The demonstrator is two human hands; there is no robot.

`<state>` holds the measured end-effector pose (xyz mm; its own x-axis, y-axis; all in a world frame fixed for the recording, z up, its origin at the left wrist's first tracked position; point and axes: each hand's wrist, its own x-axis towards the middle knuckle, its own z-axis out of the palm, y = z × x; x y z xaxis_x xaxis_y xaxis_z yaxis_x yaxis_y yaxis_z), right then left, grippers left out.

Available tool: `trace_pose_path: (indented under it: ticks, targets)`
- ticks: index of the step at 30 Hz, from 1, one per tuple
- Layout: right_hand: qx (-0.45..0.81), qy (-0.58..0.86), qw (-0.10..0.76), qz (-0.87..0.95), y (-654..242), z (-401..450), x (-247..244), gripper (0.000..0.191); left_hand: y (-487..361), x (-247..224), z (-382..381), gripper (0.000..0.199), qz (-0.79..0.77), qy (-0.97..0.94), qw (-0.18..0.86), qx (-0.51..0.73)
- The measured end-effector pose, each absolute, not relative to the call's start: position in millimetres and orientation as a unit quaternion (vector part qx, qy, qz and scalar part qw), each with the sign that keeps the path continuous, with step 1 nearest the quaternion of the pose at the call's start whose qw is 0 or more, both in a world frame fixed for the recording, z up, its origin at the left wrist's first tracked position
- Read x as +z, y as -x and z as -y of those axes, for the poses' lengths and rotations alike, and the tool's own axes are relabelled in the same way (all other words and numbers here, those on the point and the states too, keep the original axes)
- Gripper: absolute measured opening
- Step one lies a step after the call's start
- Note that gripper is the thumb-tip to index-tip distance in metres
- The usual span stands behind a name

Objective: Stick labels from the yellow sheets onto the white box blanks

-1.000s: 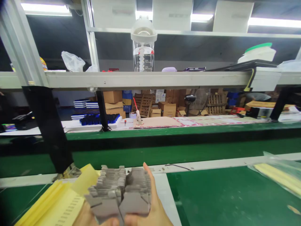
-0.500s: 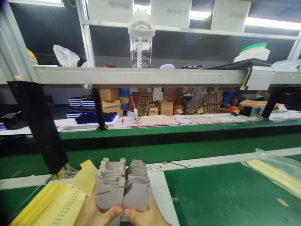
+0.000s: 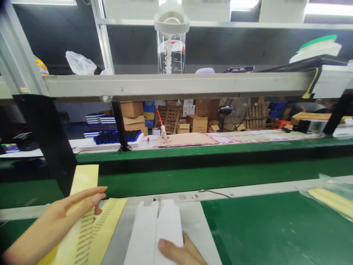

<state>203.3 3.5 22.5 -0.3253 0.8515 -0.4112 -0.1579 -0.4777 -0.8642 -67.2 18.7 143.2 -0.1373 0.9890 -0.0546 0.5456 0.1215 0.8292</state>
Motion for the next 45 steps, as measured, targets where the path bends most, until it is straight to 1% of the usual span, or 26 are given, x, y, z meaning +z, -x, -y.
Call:
trace_pose_path:
  ticks: [4, 7, 11, 13, 14, 15, 16, 17, 19, 21, 23, 26, 30, 34, 37, 39, 42, 45]
  targets:
    - [0.704, 0.486, 0.316, 0.411, -201.5, -3.2, 45.1, 0.069, 54.3, 147.5, -15.8, 0.047, -0.636, -0.597, 0.355, 0.336]
    - [0.665, 0.528, 0.255, 0.463, -205.2, -5.9, 59.7, 0.063, 43.3, 148.8, -13.3, 0.043, -0.589, -0.596, 0.422, 0.345]
    - [0.529, 0.567, 0.179, 0.606, -217.7, -15.6, 64.0, 0.051, 33.4, 142.4, -9.9, 0.035, -0.530, -0.584, 0.495, 0.364]
    - [0.407, 0.622, 0.144, 0.654, -222.2, -20.6, 69.0, 0.055, 30.1, 137.8, -8.4, 0.033, -0.489, -0.575, 0.539, 0.374]
    - [0.335, 0.652, 0.149, 0.664, -222.7, -22.4, 73.8, 0.058, 28.7, 135.9, -7.9, 0.035, -0.462, -0.562, 0.573, 0.378]
    - [0.272, 0.670, 0.172, 0.669, -221.8, -23.3, 80.0, 0.058, 27.4, 134.2, -7.7, 0.038, -0.434, -0.543, 0.608, 0.382]
    - [0.231, 0.668, 0.206, 0.677, -219.3, -23.2, 87.3, 0.055, 26.3, 132.9, -7.7, 0.042, -0.408, -0.524, 0.640, 0.387]
    - [0.220, 0.645, 0.241, 0.691, -215.2, -22.1, 95.1, 0.049, 25.3, 131.8, -8.0, 0.046, -0.389, -0.507, 0.662, 0.393]
    - [0.277, 0.567, 0.284, 0.722, -202.6, -18.2, 109.7, 0.037, 23.6, 130.0, -9.0, 0.050, -0.372, -0.493, 0.671, 0.410]
    - [0.347, 0.512, 0.296, 0.728, -186.7, -15.1, 120.2, 0.035, 21.9, 127.9, -10.3, 0.052, -0.368, -0.499, 0.656, 0.430]
    - [0.379, 0.491, 0.326, 0.714, -171.0, -16.0, 125.5, 0.031, 19.9, 124.6, -11.2, 0.054, -0.362, -0.506, 0.646, 0.441]
    - [0.435, 0.449, 0.369, 0.688, -154.3, -24.8, 126.0, 0.023, 16.3, 117.7, -11.5, 0.053, -0.363, -0.525, 0.622, 0.453]
    - [0.540, 0.370, 0.409, 0.636, -147.9, -35.0, 118.5, 0.020, 12.7, 108.9, -12.0, 0.057, -0.378, -0.568, 0.579, 0.446]
    - [0.538, 0.388, 0.422, 0.618, -151.4, -34.0, 110.5, 0.019, 10.3, 106.3, -12.6, 0.067, -0.417, -0.621, 0.522, 0.410]
    - [0.539, 0.397, 0.430, 0.605, -153.9, -32.8, 108.8, 0.020, 8.0, 105.4, -12.2, 0.064, -0.446, -0.642, 0.476, 0.403]
    - [0.533, 0.406, 0.429, 0.606, -154.8, -33.3, 109.1, 0.020, 6.7, 102.9, -12.3, 0.063, -0.458, -0.640, 0.469, 0.402]
    - [0.505, 0.434, 0.419, 0.618, -155.6, -35.2, 109.1, 0.016, 5.7, 95.6, -13.9, 0.062, -0.469, -0.641, 0.459, 0.398]
    - [0.483, 0.454, 0.410, 0.627, -155.5, -35.9, 106.8, 0.012, 4.7, 87.0, -16.3, 0.060, -0.469, -0.667, 0.424, 0.395]
